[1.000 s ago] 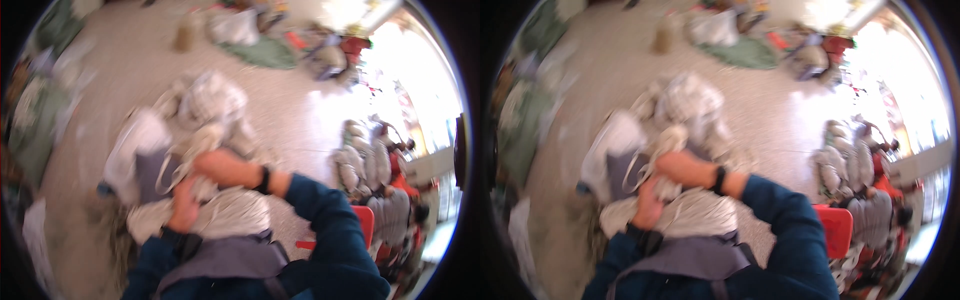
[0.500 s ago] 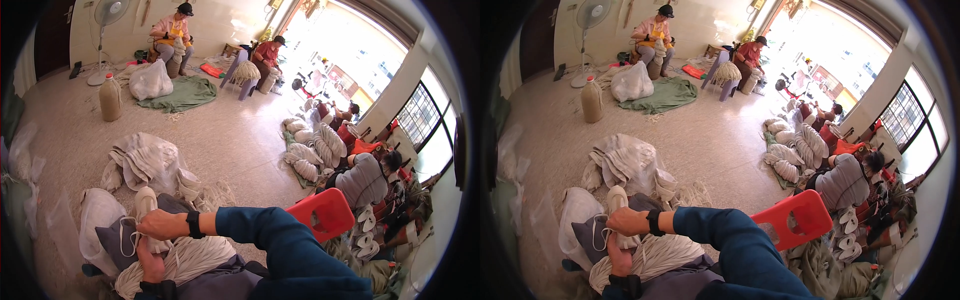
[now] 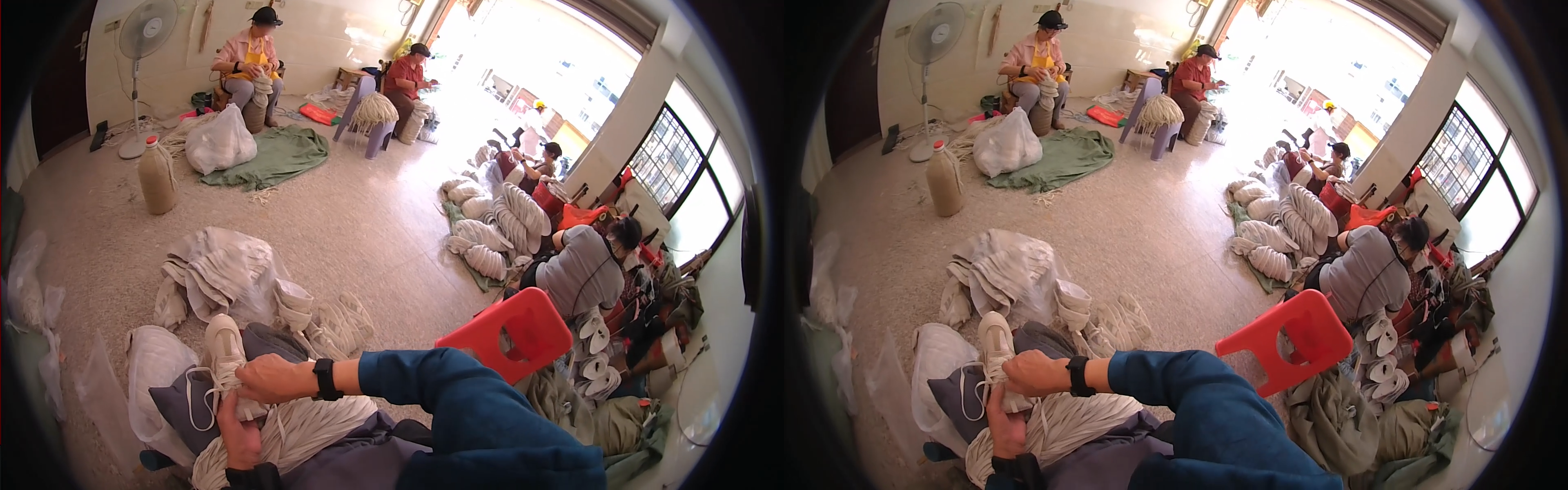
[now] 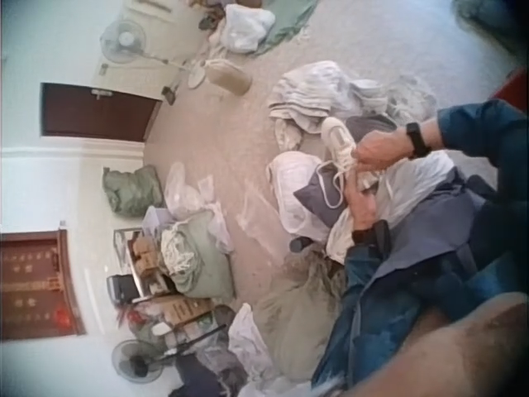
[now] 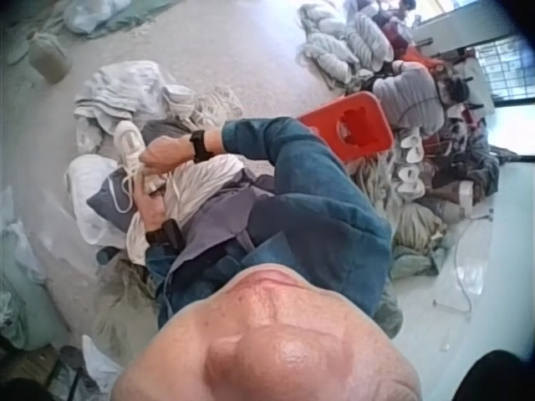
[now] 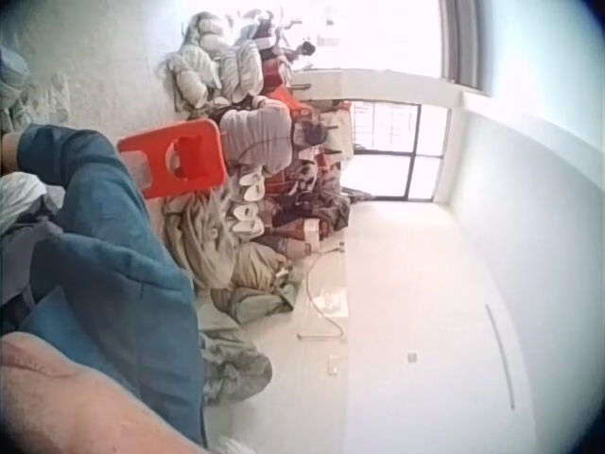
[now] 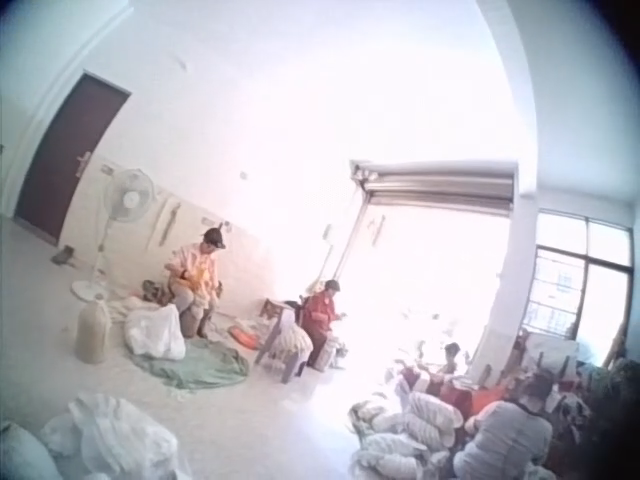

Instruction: Lacing a shoe upper with white cords in a workshop.

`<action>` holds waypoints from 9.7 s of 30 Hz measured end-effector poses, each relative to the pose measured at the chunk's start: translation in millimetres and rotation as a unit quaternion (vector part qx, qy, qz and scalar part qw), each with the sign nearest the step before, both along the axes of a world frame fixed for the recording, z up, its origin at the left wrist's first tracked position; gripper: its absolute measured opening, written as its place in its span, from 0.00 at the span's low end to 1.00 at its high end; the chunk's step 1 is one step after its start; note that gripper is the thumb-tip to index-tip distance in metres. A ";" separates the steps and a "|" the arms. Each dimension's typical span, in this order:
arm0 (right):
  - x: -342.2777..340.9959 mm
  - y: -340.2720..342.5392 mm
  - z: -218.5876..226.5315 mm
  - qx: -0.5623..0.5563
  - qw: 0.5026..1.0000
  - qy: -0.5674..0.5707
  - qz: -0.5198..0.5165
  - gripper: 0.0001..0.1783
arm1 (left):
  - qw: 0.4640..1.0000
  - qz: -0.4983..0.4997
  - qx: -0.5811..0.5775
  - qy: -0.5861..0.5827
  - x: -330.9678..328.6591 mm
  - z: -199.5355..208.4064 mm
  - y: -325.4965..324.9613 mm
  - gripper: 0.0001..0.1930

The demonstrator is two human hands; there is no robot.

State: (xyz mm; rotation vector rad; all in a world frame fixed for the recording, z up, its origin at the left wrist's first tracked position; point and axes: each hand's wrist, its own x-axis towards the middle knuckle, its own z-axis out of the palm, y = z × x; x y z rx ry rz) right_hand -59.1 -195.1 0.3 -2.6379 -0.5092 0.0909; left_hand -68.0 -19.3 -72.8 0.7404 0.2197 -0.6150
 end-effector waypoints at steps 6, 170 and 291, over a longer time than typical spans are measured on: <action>5.8 2.8 -7.1 -0.005 1.000 0.001 0.016 0.21 | 0.995 -0.026 -0.027 0.090 7.6 -5.7 12.0 0.21; -38.0 -15.6 45.1 0.392 0.862 0.308 -0.096 0.10 | 0.991 0.072 -0.089 0.070 -17.4 9.7 4.4 0.24; -20.2 -2.7 -3.1 0.068 0.995 -0.056 -0.047 0.09 | 0.565 -0.071 0.595 -0.567 38.2 59.2 51.8 0.10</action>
